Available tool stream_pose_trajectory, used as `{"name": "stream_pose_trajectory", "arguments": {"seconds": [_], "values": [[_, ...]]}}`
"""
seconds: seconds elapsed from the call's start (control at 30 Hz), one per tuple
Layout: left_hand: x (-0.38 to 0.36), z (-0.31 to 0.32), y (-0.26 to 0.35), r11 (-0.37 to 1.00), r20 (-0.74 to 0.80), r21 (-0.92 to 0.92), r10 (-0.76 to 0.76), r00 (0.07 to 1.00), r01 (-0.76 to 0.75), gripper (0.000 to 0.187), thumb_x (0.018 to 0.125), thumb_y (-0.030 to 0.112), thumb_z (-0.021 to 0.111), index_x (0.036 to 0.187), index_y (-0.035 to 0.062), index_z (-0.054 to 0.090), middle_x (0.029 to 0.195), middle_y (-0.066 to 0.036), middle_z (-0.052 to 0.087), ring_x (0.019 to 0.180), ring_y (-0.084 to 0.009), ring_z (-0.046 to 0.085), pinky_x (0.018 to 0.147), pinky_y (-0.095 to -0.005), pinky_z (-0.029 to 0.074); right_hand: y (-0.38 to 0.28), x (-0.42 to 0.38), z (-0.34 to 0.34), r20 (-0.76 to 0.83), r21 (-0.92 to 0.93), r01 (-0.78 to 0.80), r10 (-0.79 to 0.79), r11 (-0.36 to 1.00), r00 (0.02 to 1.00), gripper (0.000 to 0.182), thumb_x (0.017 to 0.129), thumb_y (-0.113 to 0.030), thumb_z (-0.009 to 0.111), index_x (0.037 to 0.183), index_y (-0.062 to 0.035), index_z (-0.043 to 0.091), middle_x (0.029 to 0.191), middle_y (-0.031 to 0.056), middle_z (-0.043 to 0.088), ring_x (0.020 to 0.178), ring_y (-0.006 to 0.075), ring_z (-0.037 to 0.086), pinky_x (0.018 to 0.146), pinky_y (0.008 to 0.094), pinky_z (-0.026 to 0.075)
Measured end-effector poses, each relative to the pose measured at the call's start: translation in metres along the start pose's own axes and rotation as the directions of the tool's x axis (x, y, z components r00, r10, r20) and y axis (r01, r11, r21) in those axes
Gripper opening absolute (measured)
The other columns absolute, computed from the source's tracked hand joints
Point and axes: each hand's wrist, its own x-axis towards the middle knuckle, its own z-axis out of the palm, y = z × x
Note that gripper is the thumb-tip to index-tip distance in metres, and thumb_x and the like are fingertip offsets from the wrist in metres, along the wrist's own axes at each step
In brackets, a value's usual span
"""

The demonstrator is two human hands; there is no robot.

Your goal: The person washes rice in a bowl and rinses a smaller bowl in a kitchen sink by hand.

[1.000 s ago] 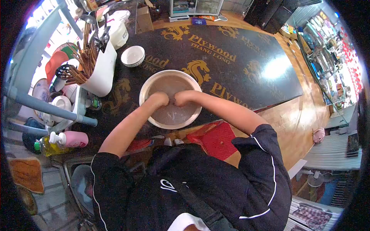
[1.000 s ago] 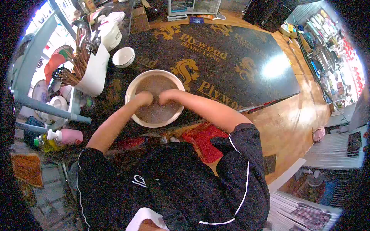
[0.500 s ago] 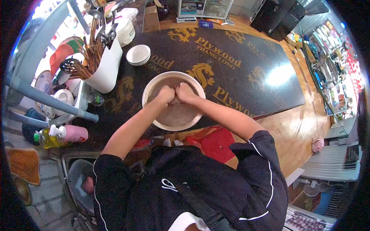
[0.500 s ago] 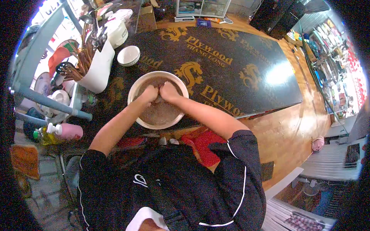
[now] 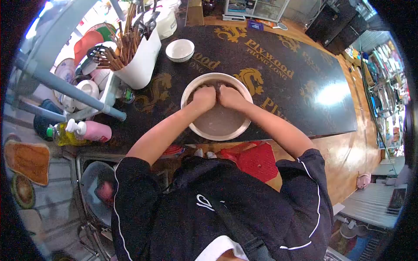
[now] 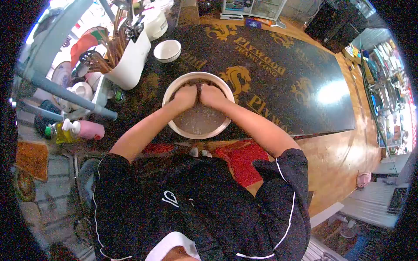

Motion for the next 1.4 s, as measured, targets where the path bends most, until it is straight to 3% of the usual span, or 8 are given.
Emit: {"name": "stream_pose_trajectory", "arguments": {"seconds": [0.4, 0.6, 0.77, 0.83, 0.9, 1.17, 1.23, 1.4], "values": [[-0.003, -0.005, 0.003, 0.938, 0.505, 0.189, 0.16, 0.848, -0.29, 0.019, 0.067, 0.01, 0.049, 0.079, 0.0034, 0.062, 0.084, -0.015, 0.058, 0.078, -0.0263, 0.057, 0.068, -0.0359, 0.045, -0.015, -0.012, -0.005, 0.431, -0.291, 0.191, -0.05, 0.937, 0.901, 0.02, 0.063, -0.013, 0.051, 0.078, -0.0045, 0.061, 0.081, 0.0171, 0.058, 0.076, 0.0274, 0.057, 0.066, 0.0358, 0.046], [-0.007, -0.038, 0.007, 0.964, 0.075, 0.133, 0.223, 0.972, -0.232, 0.017, 0.067, 0.01, 0.047, 0.074, 0.003, 0.062, 0.079, -0.016, 0.059, 0.075, -0.0264, 0.058, 0.066, -0.0351, 0.046, -0.01, -0.008, -0.018, 0.146, -0.228, 0.153, -0.122, 0.961, 0.982, 0.019, 0.064, -0.013, 0.049, 0.078, -0.0033, 0.059, 0.079, 0.0159, 0.058, 0.074, 0.0284, 0.056, 0.065, 0.0374, 0.045], [-0.002, -0.028, 0.008, 0.957, 0.121, 0.18, 0.208, 0.971, -0.227, 0.017, 0.067, 0.008, 0.047, 0.073, 0.0032, 0.062, 0.077, -0.015, 0.059, 0.073, -0.025, 0.058, 0.065, -0.0334, 0.046, 0.017, -0.001, 0.011, 0.313, -0.25, 0.341, -0.258, 0.906, 0.914, 0.032, 0.065, -0.017, 0.049, 0.092, 0.0002, 0.05, 0.081, 0.0175, 0.056, 0.071, 0.0285, 0.056, 0.064, 0.0386, 0.045], [0.0, -0.012, 0.006, 0.953, 0.168, 0.188, 0.207, 0.964, -0.237, 0.018, 0.068, 0.008, 0.046, 0.073, 0.0025, 0.062, 0.078, -0.015, 0.059, 0.073, -0.0252, 0.058, 0.065, -0.0338, 0.046, 0.023, -0.004, 0.035, 0.068, -0.239, 0.226, -0.216, 0.944, 0.974, 0.022, 0.064, -0.019, 0.049, 0.079, -0.0044, 0.059, 0.08, 0.0141, 0.058, 0.074, 0.0269, 0.057, 0.064, 0.0373, 0.046], [0.0, -0.005, 0.006, 0.946, 0.211, 0.18, 0.231, 0.95, -0.27, 0.017, 0.065, 0.006, 0.046, 0.073, 0.0005, 0.061, 0.076, -0.018, 0.058, 0.071, -0.028, 0.058, 0.063, -0.0368, 0.047, 0.027, 0.003, 0.041, 0.397, -0.368, 0.281, -0.123, 0.886, 0.91, 0.018, 0.064, -0.02, 0.05, 0.071, -0.0085, 0.062, 0.08, 0.0108, 0.06, 0.076, 0.0254, 0.057, 0.065, 0.0366, 0.046], [0.004, -0.015, 0.003, 0.959, 0.241, 0.197, 0.154, 0.958, -0.203, 0.017, 0.066, 0.009, 0.048, 0.076, 0.0054, 0.062, 0.08, -0.014, 0.059, 0.075, -0.0248, 0.058, 0.066, -0.0348, 0.046, 0.003, -0.02, -0.011, 0.32, -0.355, 0.336, -0.224, 0.872, 0.92, 0.014, 0.061, -0.014, 0.052, 0.066, -0.0032, 0.06, 0.074, 0.0137, 0.059, 0.071, 0.0257, 0.057, 0.062, 0.0379, 0.046], [0.007, -0.014, 0.002, 0.93, 0.084, 0.187, 0.307, 0.948, -0.318, 0.016, 0.066, 0.011, 0.05, 0.074, 0.0063, 0.062, 0.079, -0.014, 0.059, 0.074, -0.025, 0.058, 0.065, -0.0348, 0.046, 0.008, -0.024, -0.012, -0.079, -0.231, 0.317, -0.342, 0.92, 0.936, 0.012, 0.06, -0.01, 0.052, 0.061, 0.0007, 0.057, 0.069, 0.0175, 0.057, 0.066, 0.0288, 0.056, 0.062, 0.0382, 0.045], [0.022, 0.0, 0.014, 0.864, 0.243, 0.075, 0.469, 0.849, -0.498, 0.016, 0.066, 0.017, 0.051, 0.073, 0.0062, 0.062, 0.077, -0.014, 0.059, 0.074, -0.0266, 0.058, 0.065, -0.0364, 0.046, 0.013, -0.035, -0.036, 0.175, -0.183, 0.408, -0.379, 0.894, 0.909, 0.012, 0.058, -0.008, 0.054, 0.06, 0.003, 0.057, 0.066, 0.0203, 0.055, 0.067, 0.0318, 0.054, 0.064, 0.0376, 0.044]]}}
